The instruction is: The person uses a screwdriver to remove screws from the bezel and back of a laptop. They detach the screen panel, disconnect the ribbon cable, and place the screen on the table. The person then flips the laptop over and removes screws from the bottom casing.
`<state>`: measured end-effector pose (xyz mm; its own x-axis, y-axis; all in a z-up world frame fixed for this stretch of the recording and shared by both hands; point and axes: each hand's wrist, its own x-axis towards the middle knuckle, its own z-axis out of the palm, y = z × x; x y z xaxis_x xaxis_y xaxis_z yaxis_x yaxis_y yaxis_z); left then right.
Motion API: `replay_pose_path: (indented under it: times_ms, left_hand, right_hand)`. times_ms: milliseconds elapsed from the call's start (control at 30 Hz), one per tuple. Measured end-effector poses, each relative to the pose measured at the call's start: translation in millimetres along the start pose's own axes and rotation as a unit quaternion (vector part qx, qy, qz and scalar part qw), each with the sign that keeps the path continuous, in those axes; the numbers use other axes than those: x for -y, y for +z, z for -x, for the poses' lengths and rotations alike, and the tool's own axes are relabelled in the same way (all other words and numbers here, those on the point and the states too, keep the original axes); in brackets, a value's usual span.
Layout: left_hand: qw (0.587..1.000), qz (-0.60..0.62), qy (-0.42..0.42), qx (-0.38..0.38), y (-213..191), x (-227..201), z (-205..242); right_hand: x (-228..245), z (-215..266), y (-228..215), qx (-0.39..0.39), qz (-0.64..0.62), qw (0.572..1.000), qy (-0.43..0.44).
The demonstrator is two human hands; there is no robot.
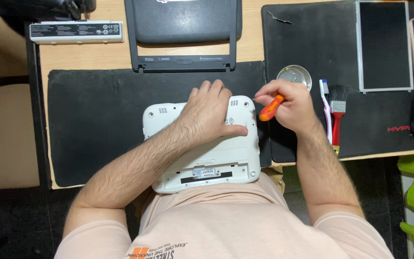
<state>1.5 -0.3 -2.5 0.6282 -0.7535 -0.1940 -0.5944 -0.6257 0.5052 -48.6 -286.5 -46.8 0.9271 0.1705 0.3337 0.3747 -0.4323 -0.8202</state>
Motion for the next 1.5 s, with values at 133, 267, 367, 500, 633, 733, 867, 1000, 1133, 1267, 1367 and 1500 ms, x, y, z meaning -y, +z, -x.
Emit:
replay_pose_path:
  times_ms: [133,267,367,500,633,733,867,1000,1133,1267,1367,1500]
  left_hand:
    - [1.000,-0.014,0.004,-0.025,-12.6,-13.1,9.9]
    - [0.999,-0.024,0.009,-0.028,-11.3,-13.9,12.4]
    - [0.999,-0.024,0.008,-0.026,-12.2,-17.3,13.0]
    - [0.999,-0.014,-0.010,-0.029,5.8,-9.6,5.5]
    - [0.997,-0.009,-0.002,-0.074,25.3,5.9,1.0]
    - [0.993,-0.027,0.007,-0.118,28.7,-0.7,1.5]
    - [0.979,-0.084,0.015,-0.183,24.6,-19.9,10.2]
    - [0.955,-0.195,-0.054,-0.217,33.8,-48.3,20.5]
    - [0.929,-0.252,-0.062,-0.263,37.2,-54.5,31.1]
    - [0.979,-0.178,-0.094,0.019,-22.7,-51.3,41.3]
    - [0.986,-0.095,-0.135,-0.009,-27.1,7.4,52.2]
    - [0.929,0.282,-0.237,-0.021,-71.2,44.2,103.6]
  right_hand:
    - [-10.1,4.7,-9.7,-0.047,-0.073,0.996,0.018]
    - [-6.8,3.6,-1.7,-0.030,-0.135,0.990,0.031]
    - [-3.7,3.9,3.5,-0.016,-0.146,0.988,0.041]
    - [-5.2,5.1,12.7,0.007,-0.152,0.987,0.043]
    - [-3.1,1.6,24.0,0.026,-0.119,0.991,0.054]
    - [1.0,0.3,24.2,0.036,-0.103,0.993,0.049]
    - [-31.0,14.4,20.1,0.006,-0.212,0.977,0.020]
    - [4.5,11.8,33.4,-0.039,-0.300,0.953,-0.012]
    - [23.9,0.7,36.7,-0.060,-0.372,0.922,0.088]
    - [19.0,4.5,39.4,-0.077,-0.417,0.897,0.122]
    - [17.5,4.7,36.8,-0.069,-0.397,0.907,0.126]
    - [11.8,4.7,34.4,-0.077,-0.420,0.894,0.135]
